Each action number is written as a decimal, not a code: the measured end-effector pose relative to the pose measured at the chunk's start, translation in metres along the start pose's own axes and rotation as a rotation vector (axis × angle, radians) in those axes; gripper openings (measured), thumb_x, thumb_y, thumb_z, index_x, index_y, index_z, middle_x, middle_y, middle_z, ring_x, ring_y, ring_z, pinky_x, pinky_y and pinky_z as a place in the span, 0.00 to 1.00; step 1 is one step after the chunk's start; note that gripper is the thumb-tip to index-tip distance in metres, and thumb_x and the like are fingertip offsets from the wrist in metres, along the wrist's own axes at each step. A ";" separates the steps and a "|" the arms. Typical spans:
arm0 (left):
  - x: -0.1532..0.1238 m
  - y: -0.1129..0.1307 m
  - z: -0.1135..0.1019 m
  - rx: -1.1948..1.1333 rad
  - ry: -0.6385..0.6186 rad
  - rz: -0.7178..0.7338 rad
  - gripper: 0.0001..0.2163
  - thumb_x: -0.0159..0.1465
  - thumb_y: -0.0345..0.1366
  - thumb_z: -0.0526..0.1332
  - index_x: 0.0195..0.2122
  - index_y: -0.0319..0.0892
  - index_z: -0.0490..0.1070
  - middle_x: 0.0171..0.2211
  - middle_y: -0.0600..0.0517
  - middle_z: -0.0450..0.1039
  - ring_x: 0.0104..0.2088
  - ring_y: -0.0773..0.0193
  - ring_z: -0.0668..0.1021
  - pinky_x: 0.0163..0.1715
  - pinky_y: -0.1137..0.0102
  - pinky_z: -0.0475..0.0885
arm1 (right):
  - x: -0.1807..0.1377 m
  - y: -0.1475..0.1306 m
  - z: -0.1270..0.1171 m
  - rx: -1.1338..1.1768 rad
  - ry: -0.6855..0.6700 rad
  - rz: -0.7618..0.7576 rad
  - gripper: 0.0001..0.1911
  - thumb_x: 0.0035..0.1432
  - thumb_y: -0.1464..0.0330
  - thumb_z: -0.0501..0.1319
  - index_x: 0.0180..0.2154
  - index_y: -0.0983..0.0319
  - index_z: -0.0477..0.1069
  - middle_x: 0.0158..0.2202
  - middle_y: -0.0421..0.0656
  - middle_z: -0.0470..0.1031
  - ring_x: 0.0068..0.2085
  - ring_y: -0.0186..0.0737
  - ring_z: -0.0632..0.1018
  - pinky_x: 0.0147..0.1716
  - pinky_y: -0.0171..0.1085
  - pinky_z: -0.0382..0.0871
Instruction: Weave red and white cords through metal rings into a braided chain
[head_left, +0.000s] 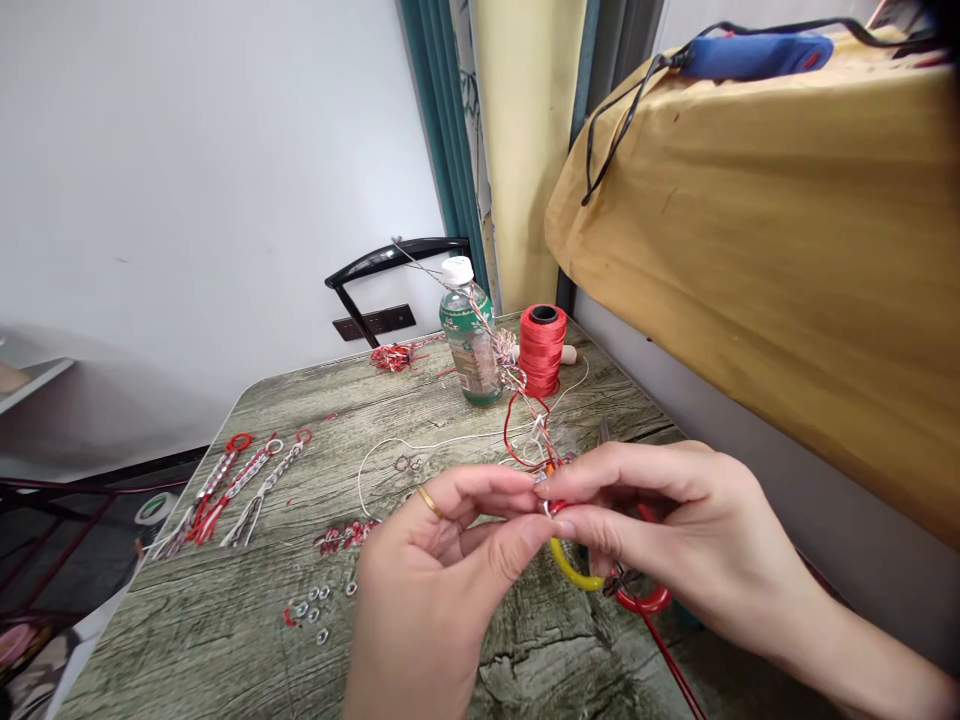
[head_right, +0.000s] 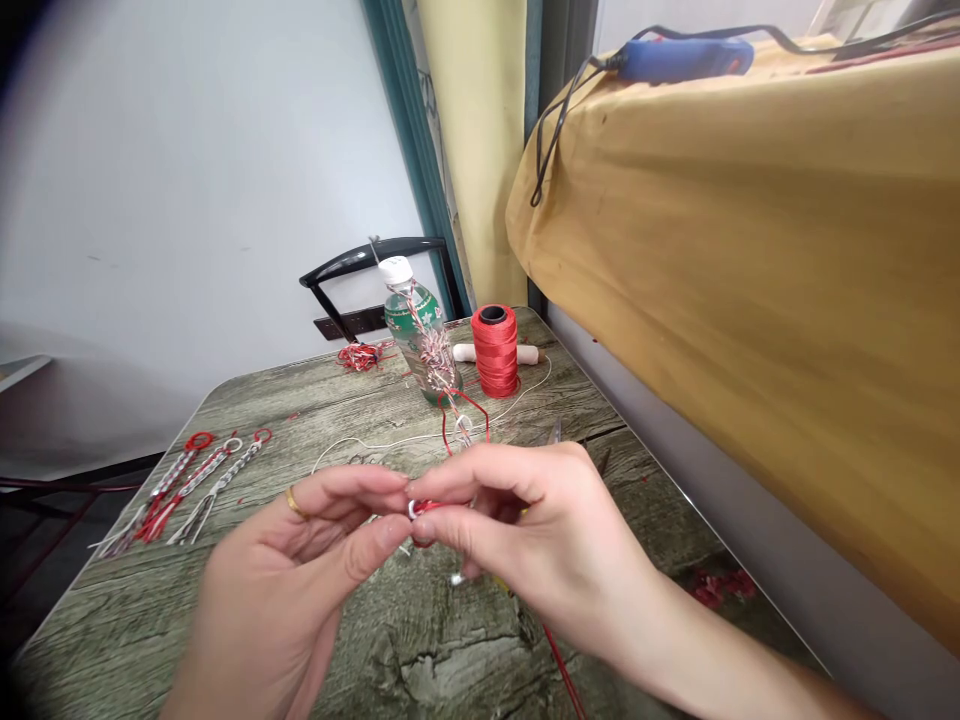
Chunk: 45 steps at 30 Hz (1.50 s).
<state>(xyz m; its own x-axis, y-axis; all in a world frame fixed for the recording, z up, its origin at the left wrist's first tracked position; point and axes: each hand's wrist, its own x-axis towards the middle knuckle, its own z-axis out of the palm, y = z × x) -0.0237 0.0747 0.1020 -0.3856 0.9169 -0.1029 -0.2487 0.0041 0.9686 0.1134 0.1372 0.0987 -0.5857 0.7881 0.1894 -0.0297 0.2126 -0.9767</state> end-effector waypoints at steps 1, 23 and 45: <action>0.001 0.000 0.000 -0.024 -0.013 -0.042 0.06 0.47 0.26 0.67 0.26 0.41 0.74 0.25 0.55 0.75 0.28 0.71 0.76 0.30 0.80 0.72 | -0.001 0.000 0.000 -0.078 0.016 -0.053 0.08 0.47 0.75 0.64 0.32 0.60 0.75 0.22 0.35 0.73 0.20 0.25 0.71 0.19 0.22 0.66; 0.008 -0.001 -0.007 -0.134 -0.225 -0.271 0.04 0.52 0.28 0.64 0.28 0.42 0.76 0.27 0.55 0.75 0.28 0.73 0.72 0.29 0.79 0.68 | 0.001 -0.004 -0.004 -0.017 0.099 0.171 0.07 0.55 0.65 0.57 0.30 0.62 0.69 0.17 0.35 0.68 0.19 0.26 0.69 0.18 0.25 0.62; -0.003 -0.015 0.016 0.147 -0.184 -0.008 0.06 0.47 0.24 0.65 0.25 0.41 0.74 0.25 0.54 0.76 0.26 0.66 0.77 0.27 0.74 0.74 | -0.023 0.008 -0.020 0.604 0.124 0.321 0.07 0.58 0.67 0.54 0.30 0.64 0.64 0.19 0.37 0.70 0.18 0.26 0.68 0.19 0.25 0.63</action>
<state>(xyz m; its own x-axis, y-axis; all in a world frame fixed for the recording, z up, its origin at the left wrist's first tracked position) -0.0043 0.0787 0.0915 -0.2122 0.9739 -0.0809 -0.1134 0.0577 0.9919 0.1423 0.1324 0.0887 -0.5452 0.8261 -0.1429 -0.3373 -0.3722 -0.8647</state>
